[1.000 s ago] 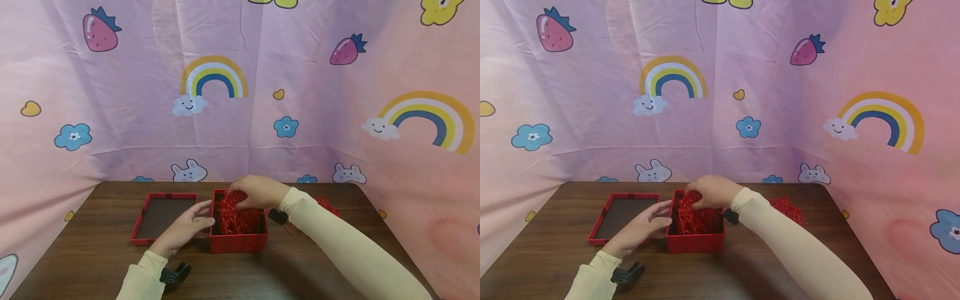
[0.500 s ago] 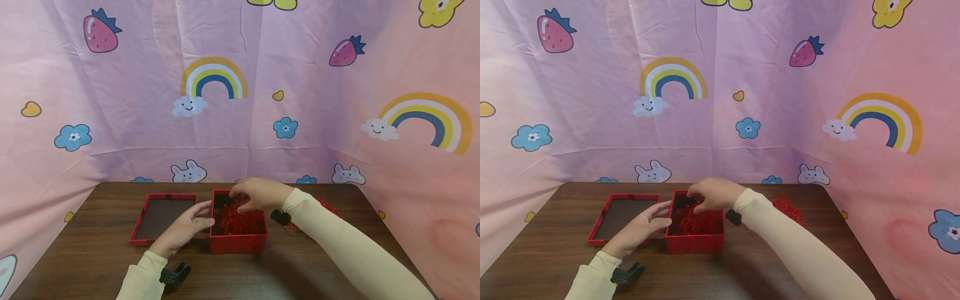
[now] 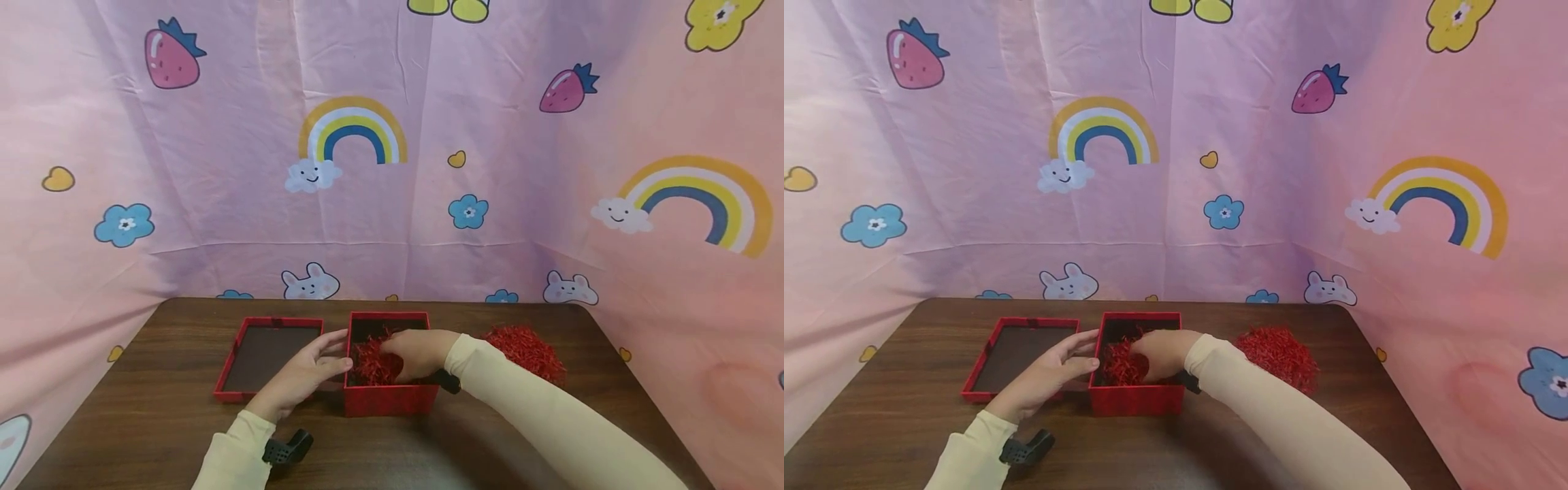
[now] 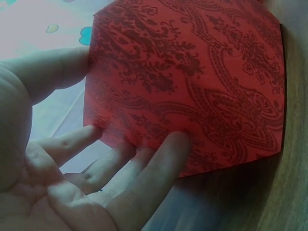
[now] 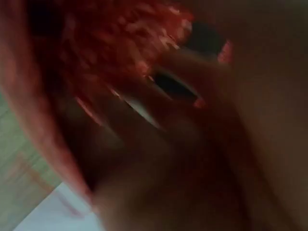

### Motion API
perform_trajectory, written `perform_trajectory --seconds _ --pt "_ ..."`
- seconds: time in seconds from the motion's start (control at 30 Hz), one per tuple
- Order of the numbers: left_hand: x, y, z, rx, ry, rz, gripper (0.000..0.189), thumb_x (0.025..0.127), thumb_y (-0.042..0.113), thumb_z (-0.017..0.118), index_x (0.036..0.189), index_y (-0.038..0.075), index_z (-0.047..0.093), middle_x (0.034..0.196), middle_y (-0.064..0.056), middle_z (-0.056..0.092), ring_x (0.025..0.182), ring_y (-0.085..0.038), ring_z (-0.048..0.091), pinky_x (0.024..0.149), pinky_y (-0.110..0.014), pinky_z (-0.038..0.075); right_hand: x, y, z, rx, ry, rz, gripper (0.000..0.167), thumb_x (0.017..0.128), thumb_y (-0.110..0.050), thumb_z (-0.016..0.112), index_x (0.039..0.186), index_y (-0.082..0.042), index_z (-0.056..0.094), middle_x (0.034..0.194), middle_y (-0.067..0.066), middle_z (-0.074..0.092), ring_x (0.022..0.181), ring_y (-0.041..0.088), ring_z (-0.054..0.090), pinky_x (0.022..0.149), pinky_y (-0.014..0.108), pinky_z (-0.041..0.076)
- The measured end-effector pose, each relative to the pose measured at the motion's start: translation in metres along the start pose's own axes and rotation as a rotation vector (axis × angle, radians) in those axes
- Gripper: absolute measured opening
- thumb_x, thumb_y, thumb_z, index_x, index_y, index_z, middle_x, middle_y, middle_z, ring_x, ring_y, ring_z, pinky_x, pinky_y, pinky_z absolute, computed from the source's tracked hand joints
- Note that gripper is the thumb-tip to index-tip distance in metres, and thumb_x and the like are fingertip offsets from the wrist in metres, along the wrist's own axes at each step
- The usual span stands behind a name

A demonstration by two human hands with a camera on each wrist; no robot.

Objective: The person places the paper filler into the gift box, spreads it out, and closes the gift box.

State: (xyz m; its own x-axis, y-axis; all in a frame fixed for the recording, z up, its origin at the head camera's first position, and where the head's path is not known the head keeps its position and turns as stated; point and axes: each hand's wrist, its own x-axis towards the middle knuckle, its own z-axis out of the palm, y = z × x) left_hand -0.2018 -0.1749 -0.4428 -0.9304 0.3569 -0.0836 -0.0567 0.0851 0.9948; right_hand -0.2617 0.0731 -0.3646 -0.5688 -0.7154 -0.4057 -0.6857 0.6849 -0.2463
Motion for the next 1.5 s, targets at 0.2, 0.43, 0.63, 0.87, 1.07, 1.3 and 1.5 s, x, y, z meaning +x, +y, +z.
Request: perform_trajectory --seconds 0.2,0.43,0.63,0.87,1.07,1.3,1.5 --pt "0.001 -0.001 0.000 0.000 0.011 -0.001 0.072 0.102 0.022 0.068 0.161 0.009 0.029 0.162 -0.028 0.033 0.136 -0.041 0.052 0.095 -0.048 0.058 0.005 0.003 0.005 -0.015 -0.074 -0.012 0.046 0.095 -0.025 0.076 0.139 -0.019 0.064 0.131 -0.007 0.066 0.124 0.009 0.059 0.108 0.032 0.048" --pt "0.001 -0.002 0.000 0.008 0.012 -0.008 0.073 0.101 0.023 0.068 0.162 0.009 0.029 0.162 -0.027 0.032 0.137 -0.040 0.052 0.096 -0.048 0.058 -0.005 0.006 -0.005 0.035 -0.038 -0.064 0.049 0.095 -0.024 0.075 0.141 -0.019 0.063 0.135 -0.005 0.064 0.128 0.012 0.057 0.111 0.037 0.047" --pt "0.001 -0.001 0.002 -0.018 0.011 -0.024 0.075 0.102 0.023 0.067 0.163 0.013 0.024 0.162 -0.028 0.030 0.137 -0.044 0.050 0.095 -0.052 0.058 -0.037 0.019 -0.033 0.138 0.128 -0.117 0.044 0.097 -0.016 0.074 0.139 -0.011 0.063 0.137 0.006 0.064 0.124 0.025 0.062 0.104 0.041 0.053" --pt "0.001 0.001 0.006 -0.054 0.022 -0.066 0.075 0.102 0.023 0.066 0.164 0.018 0.023 0.161 -0.029 0.029 0.139 -0.051 0.046 0.089 -0.054 0.060 -0.084 0.061 -0.037 0.104 0.324 -0.067 0.040 0.099 -0.023 0.072 0.137 -0.012 0.064 0.134 0.003 0.066 0.123 0.025 0.063 0.104 0.044 0.053" --pt "0.003 -0.001 0.005 -0.069 0.017 -0.071 0.074 0.103 0.021 0.064 0.164 0.017 0.023 0.162 -0.031 0.026 0.140 -0.053 0.042 0.086 -0.055 0.060 -0.116 0.106 -0.010 0.102 0.406 0.057 0.050 0.098 -0.035 0.073 0.143 -0.018 0.060 0.136 0.000 0.062 0.125 0.024 0.061 0.103 0.046 0.054" --pt "0.003 -0.002 0.004 -0.054 0.024 -0.067 0.074 0.103 0.023 0.065 0.164 0.017 0.023 0.161 -0.031 0.027 0.138 -0.052 0.046 0.085 -0.053 0.061 -0.145 0.152 0.034 0.167 0.434 0.173 0.069 0.096 -0.039 0.074 0.155 -0.016 0.047 0.154 0.014 0.048 0.140 0.039 0.048 0.108 0.063 0.044" --pt "0.003 -0.001 0.006 -0.053 0.023 -0.065 0.076 0.102 0.027 0.067 0.164 0.017 0.024 0.161 -0.031 0.027 0.139 -0.052 0.045 0.085 -0.053 0.061 -0.170 0.188 0.068 0.284 0.429 0.238 0.091 0.091 -0.047 0.078 0.161 -0.010 0.034 0.160 0.024 0.036 0.145 0.052 0.034 0.107 0.075 0.035"
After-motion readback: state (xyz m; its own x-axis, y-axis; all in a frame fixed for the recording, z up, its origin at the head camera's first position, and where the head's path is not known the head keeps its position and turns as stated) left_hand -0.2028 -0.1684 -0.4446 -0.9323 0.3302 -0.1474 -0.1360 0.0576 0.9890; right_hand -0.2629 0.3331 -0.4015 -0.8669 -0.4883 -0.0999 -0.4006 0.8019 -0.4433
